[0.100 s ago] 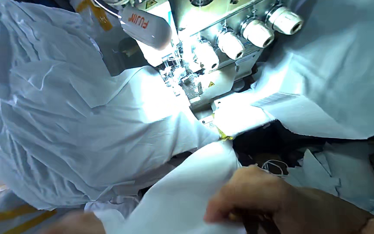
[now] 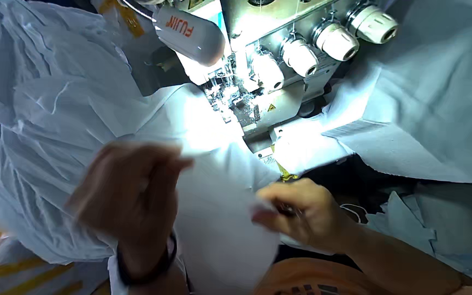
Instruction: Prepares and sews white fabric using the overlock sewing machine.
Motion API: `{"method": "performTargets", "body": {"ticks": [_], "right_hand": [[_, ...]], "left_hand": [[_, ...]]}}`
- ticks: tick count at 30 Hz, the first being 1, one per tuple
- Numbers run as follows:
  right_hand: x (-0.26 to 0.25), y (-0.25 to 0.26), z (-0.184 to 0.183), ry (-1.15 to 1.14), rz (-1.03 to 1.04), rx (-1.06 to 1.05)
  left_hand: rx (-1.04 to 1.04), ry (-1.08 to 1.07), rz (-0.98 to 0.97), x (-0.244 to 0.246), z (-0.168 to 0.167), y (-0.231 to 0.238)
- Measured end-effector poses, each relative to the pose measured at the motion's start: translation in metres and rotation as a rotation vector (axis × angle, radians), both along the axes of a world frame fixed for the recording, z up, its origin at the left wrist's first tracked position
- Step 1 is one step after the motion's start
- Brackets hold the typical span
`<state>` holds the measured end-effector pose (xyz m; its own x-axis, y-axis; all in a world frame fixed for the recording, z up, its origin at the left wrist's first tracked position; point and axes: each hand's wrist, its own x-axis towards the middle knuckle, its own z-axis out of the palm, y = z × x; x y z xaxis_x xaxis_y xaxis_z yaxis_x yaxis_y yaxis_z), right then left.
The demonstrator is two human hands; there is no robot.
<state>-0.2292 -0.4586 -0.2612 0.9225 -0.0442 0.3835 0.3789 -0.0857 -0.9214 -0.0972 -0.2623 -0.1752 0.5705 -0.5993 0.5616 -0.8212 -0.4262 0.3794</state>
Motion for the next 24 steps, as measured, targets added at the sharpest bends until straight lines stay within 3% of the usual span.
{"method": "performTargets", "body": {"ticks": [4,7,12,17,19,24], "right_hand": [[0.025,-0.006,-0.048,0.217,-0.145,-0.089],[0.042,-0.008,-0.066,0.092,-0.297,-0.250],[0.051,-0.003,-0.082,0.056,-0.194,-0.326],[0.035,0.006,-0.082,0.153,-0.304,-0.354],[0.029,0.008,-0.077,0.155,-0.315,-0.379],[0.011,0.010,-0.060,0.043,-0.339,-0.493]], "left_hand": [[0.009,0.093,-0.168,0.056,-0.053,-0.035],[0.048,0.141,-0.241,0.068,-0.056,-0.036],[0.033,0.309,-0.359,0.073,-0.059,-0.036],[0.038,0.346,-0.242,0.057,-0.059,-0.043],[0.031,0.256,-0.149,0.048,-0.064,-0.049],[0.279,-0.083,0.198,-0.016,-0.084,-0.060]]}}
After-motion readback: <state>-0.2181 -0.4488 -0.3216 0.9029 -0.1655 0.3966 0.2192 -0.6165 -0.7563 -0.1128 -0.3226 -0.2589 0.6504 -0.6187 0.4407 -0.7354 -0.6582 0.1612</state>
